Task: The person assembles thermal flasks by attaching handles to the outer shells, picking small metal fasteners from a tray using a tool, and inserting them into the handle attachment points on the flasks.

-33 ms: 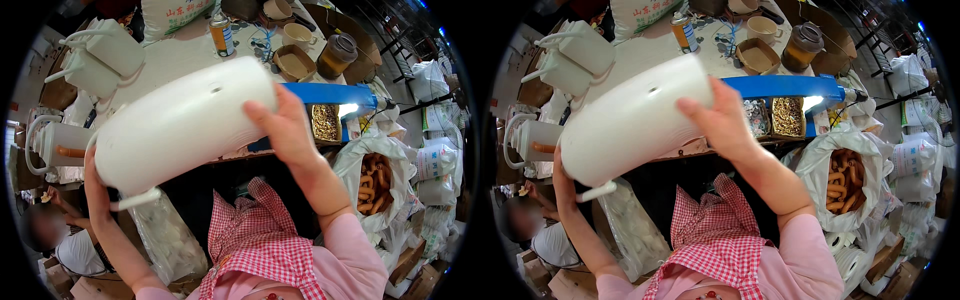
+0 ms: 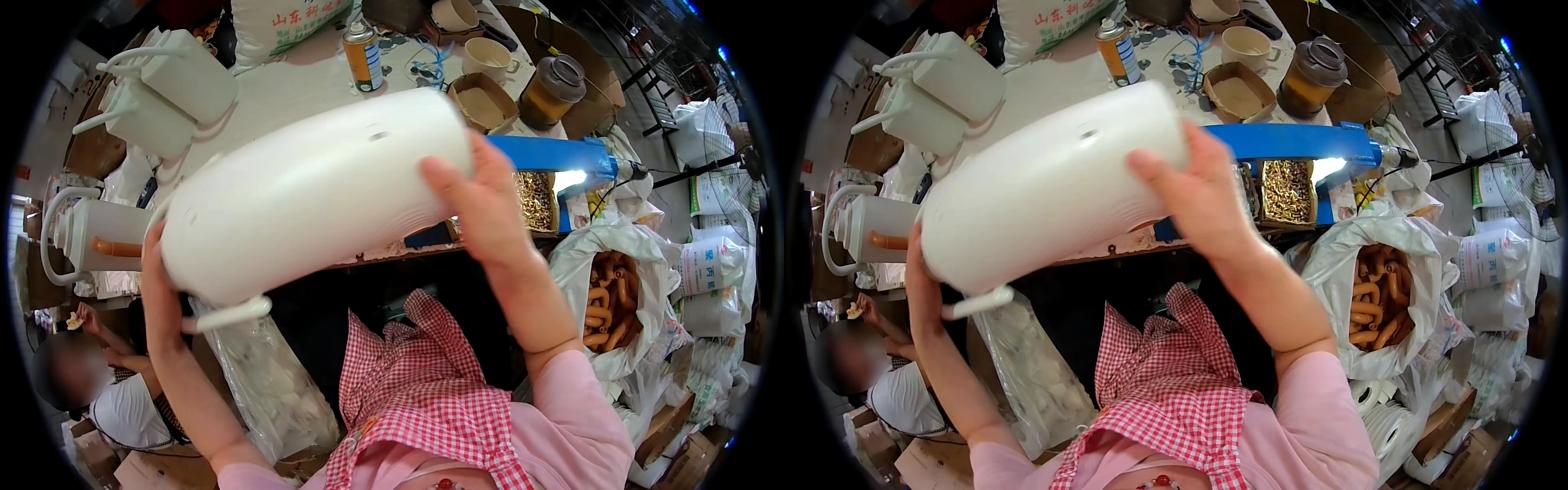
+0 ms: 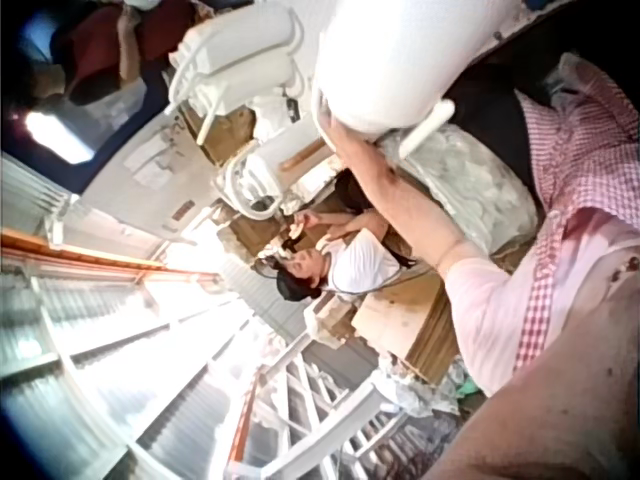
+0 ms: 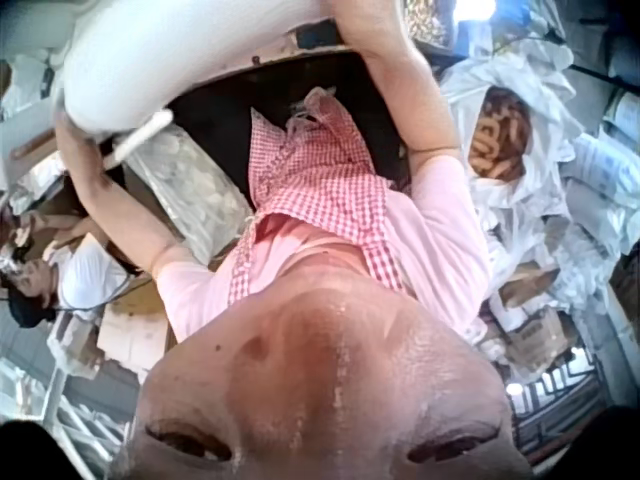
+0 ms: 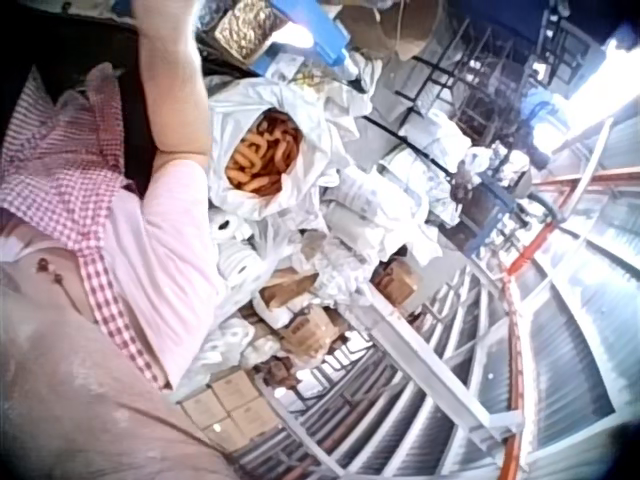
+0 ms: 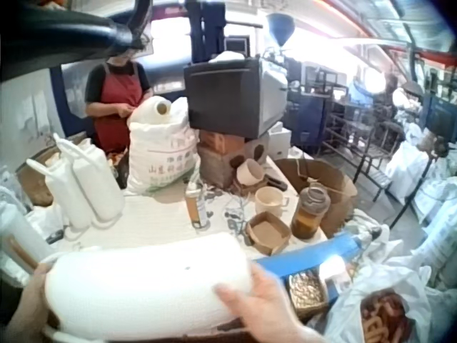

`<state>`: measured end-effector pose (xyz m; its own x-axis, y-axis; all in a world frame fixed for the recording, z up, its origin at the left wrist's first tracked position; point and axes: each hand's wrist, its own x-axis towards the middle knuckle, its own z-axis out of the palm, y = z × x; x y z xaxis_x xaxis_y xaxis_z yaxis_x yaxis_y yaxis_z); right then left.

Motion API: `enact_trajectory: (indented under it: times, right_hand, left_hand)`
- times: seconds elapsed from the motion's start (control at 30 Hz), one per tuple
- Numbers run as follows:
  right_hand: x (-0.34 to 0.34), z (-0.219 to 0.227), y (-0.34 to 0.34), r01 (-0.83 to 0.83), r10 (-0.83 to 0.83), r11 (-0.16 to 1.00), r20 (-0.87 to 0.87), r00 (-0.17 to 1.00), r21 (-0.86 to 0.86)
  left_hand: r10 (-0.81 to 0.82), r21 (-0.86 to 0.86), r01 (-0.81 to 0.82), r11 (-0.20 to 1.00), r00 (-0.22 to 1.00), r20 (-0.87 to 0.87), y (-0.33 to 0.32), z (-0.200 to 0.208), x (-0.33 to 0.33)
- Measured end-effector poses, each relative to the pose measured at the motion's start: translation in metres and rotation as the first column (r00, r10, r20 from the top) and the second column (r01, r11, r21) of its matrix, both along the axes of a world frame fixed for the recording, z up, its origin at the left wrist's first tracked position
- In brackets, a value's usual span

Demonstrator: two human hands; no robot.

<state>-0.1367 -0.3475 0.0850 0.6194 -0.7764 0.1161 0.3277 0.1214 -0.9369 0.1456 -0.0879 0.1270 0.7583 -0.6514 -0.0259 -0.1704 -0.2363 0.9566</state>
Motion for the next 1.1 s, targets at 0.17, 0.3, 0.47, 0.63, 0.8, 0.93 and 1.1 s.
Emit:
enact_trajectory:
  times: [0.17,0.3,0.47,0.63,0.8,0.93,1.1]
  right_hand:
    - [-0.063,-0.012,-0.061,0.188,-0.192,0.980,-0.062,0.979,-0.067]
    - [-0.117,-0.030,-0.100,0.201,-0.205,0.977,-0.059,0.977,-0.070]
    - [-0.143,-0.036,-0.116,0.195,-0.200,0.979,-0.092,0.975,-0.066]
    - [-0.143,-0.036,-0.117,0.199,-0.206,0.977,-0.099,0.974,-0.075]
    - [-0.144,-0.039,-0.115,0.216,-0.221,0.974,-0.098,0.970,-0.064]
    - [-0.148,-0.036,-0.110,0.234,-0.237,0.971,-0.166,0.957,-0.036]
    - [-0.149,-0.030,-0.118,0.190,-0.202,0.979,-0.257,0.945,-0.068]
  left_hand:
    - [-0.235,0.041,0.232,0.972,0.967,0.098,-0.105,-0.022,-0.032]
    - [-0.301,-0.082,0.317,0.945,0.940,0.163,-0.154,-0.066,-0.064]
    - [-0.289,-0.116,0.293,0.949,0.956,0.044,-0.174,-0.077,-0.092]
    - [-0.258,-0.128,0.259,0.957,0.966,0.025,-0.177,-0.085,-0.090]
    - [-0.267,-0.092,0.267,0.959,0.964,0.008,-0.176,-0.079,-0.091]
    - [-0.281,-0.066,0.280,0.958,0.960,-0.003,-0.175,-0.094,-0.091]
    - [-0.213,0.028,0.245,0.969,0.777,0.593,-0.186,-0.102,-0.075]
